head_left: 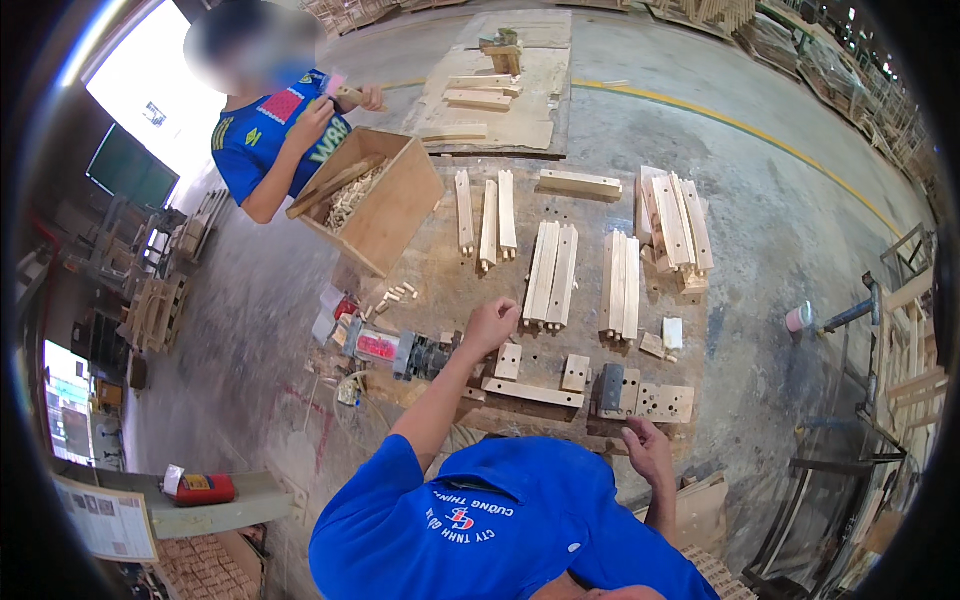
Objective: The person repeatedly picks up small wooden dowels and inserts them into pre-drilled holes in wooden slats, then places the assembled pieces into a stack. The task is performed one at a time in a repetitive cycle.
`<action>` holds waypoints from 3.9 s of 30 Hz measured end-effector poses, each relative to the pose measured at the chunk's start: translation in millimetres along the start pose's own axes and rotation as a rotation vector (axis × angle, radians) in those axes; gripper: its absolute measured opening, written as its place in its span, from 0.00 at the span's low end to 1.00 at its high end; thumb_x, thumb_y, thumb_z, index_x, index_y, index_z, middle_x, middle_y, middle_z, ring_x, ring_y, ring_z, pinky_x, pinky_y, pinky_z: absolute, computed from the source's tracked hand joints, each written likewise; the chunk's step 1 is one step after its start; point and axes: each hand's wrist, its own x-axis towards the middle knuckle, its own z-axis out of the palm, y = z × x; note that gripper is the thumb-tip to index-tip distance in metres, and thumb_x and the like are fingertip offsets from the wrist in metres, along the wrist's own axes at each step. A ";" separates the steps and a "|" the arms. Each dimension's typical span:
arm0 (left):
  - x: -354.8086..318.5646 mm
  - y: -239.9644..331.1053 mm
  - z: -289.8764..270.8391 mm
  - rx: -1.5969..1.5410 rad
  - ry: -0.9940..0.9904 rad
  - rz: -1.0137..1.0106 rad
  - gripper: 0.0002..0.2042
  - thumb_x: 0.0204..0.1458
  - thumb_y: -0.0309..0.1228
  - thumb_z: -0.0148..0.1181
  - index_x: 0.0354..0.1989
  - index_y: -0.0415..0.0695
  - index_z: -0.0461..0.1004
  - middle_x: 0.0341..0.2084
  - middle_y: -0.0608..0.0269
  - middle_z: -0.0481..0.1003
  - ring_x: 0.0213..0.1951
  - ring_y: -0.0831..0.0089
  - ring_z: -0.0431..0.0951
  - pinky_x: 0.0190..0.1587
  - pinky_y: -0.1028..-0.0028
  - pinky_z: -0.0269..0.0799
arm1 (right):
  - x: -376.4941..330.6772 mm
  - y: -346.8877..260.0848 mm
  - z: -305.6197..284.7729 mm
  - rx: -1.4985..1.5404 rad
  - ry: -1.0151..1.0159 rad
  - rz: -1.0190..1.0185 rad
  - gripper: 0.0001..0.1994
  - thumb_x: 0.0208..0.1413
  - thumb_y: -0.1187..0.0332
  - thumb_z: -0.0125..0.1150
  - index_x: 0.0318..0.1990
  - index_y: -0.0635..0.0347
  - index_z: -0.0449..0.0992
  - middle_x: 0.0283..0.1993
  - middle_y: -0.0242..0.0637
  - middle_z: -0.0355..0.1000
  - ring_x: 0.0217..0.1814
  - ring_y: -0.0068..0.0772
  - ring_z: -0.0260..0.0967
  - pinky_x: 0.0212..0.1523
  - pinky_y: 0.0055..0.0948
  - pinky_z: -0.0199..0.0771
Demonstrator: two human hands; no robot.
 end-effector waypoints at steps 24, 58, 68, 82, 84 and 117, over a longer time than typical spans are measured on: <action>118.9 23.7 61.0 0.358 -0.011 -0.021 0.45 0.53 0.50 0.68 0.72 0.35 0.56 0.58 0.35 0.70 0.61 0.39 0.72 0.62 0.49 0.71 | 50.0 -62.0 39.6 -0.098 0.042 0.027 0.19 0.66 0.66 0.65 0.60 0.65 0.77 0.43 0.43 0.82 0.44 0.31 0.81 0.48 0.31 0.81; -143.9 195.4 106.9 0.181 -0.330 1.183 0.27 0.55 0.40 0.70 0.61 0.43 0.73 0.57 0.50 0.74 0.64 0.45 0.69 0.69 0.48 0.59 | -102.0 -44.4 -59.4 -0.595 0.741 -0.067 0.26 0.44 0.59 0.74 0.52 0.57 0.77 0.45 0.45 0.74 0.48 0.53 0.75 0.45 0.49 0.76; -205.7 175.0 259.4 0.271 -0.704 1.120 0.20 0.56 0.34 0.68 0.56 0.42 0.76 0.41 0.48 0.77 0.45 0.44 0.77 0.47 0.52 0.72 | -257.7 129.3 -197.1 -0.251 1.381 0.455 0.26 0.50 0.52 0.72 0.50 0.60 0.76 0.47 0.47 0.75 0.52 0.53 0.74 0.51 0.47 0.74; -288.2 296.2 440.7 0.650 -1.029 1.004 0.22 0.55 0.33 0.69 0.56 0.36 0.76 0.46 0.44 0.81 0.51 0.46 0.81 0.54 0.55 0.76 | -521.3 354.3 -446.7 0.271 1.960 1.254 0.30 0.47 0.47 0.72 0.46 0.66 0.78 0.47 0.57 0.79 0.51 0.56 0.79 0.51 0.49 0.78; -285.4 305.8 452.7 0.737 -1.038 1.020 0.22 0.55 0.34 0.69 0.55 0.35 0.77 0.46 0.43 0.81 0.51 0.45 0.80 0.55 0.55 0.76 | -543.0 373.1 -472.6 0.338 2.026 1.389 0.31 0.47 0.49 0.72 0.51 0.66 0.78 0.53 0.55 0.77 0.57 0.55 0.78 0.54 0.48 0.78; -290.4 278.5 470.2 0.844 -0.857 0.620 0.22 0.53 0.41 0.71 0.53 0.42 0.79 0.43 0.52 0.83 0.46 0.51 0.82 0.50 0.56 0.76 | -550.0 481.8 -520.8 -0.048 1.632 1.950 0.40 0.54 0.55 0.62 0.76 0.52 0.58 0.80 0.56 0.46 0.82 0.69 0.42 0.74 0.68 0.48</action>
